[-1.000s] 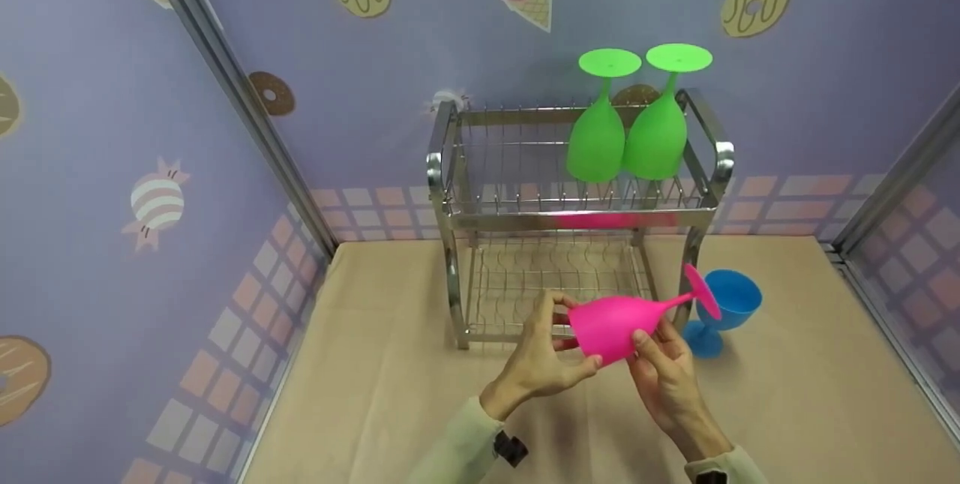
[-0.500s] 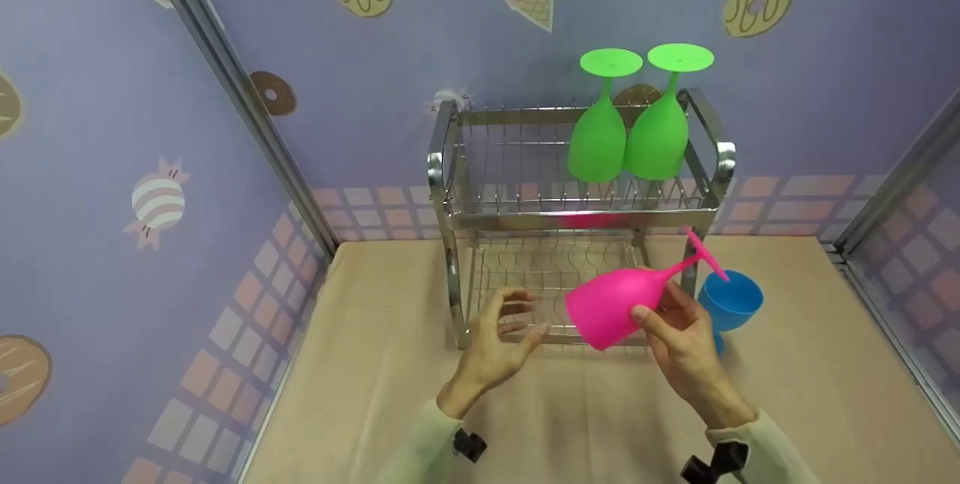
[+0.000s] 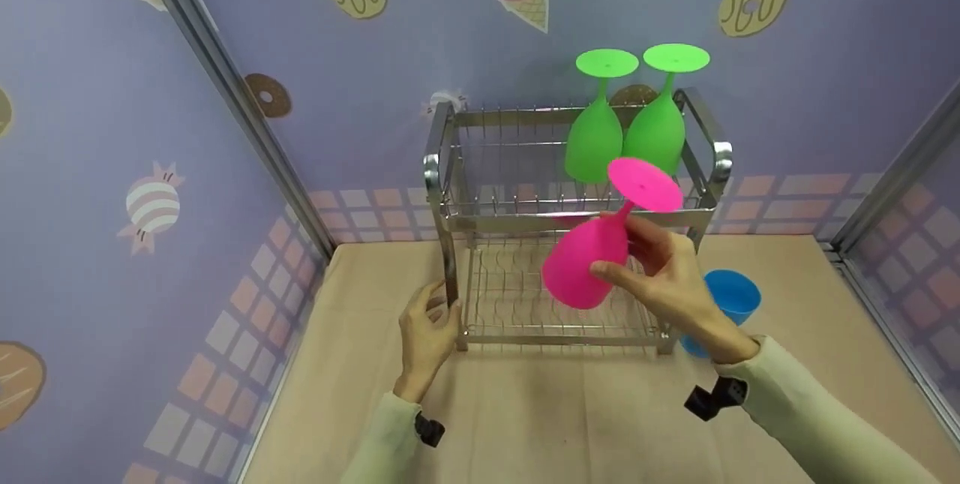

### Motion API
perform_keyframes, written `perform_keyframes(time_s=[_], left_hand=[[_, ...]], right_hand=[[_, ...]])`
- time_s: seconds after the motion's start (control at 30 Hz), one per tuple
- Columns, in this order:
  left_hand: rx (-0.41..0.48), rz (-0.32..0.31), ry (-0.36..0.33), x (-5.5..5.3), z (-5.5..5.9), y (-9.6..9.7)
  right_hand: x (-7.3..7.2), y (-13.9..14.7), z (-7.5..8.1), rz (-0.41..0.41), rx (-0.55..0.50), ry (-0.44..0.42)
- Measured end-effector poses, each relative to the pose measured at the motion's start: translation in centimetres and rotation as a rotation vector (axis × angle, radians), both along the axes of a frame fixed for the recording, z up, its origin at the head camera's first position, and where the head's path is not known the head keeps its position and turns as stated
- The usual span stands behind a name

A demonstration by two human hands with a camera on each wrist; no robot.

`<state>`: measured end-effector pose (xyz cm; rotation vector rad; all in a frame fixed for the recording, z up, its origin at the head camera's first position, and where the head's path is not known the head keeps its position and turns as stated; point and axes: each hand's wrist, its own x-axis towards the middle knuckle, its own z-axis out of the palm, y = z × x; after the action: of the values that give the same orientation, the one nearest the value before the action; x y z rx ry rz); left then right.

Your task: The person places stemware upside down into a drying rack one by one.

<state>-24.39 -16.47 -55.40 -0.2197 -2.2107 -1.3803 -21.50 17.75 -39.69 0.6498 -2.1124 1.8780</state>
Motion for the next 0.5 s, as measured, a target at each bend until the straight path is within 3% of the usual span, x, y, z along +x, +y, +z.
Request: perform_keyframes(time_s=[0.13,0.33,0.5], left_hand=[[0.014,0.029,-0.038,-0.5,-0.1,-0.4],[0.033,-0.01,-0.127,-1.3,-0.6,-0.4],[0.012,-0.007,-0.155,-2.2,-0.9,-0.4]], right_hand=[[-1.0,-0.6,2.6,0.028,0.069,0.054],[-2.4,-1.1,6.7,0.052,0.201,0.097],[-3.6,-1.6,10.3,0.074,0.263,0.14]])
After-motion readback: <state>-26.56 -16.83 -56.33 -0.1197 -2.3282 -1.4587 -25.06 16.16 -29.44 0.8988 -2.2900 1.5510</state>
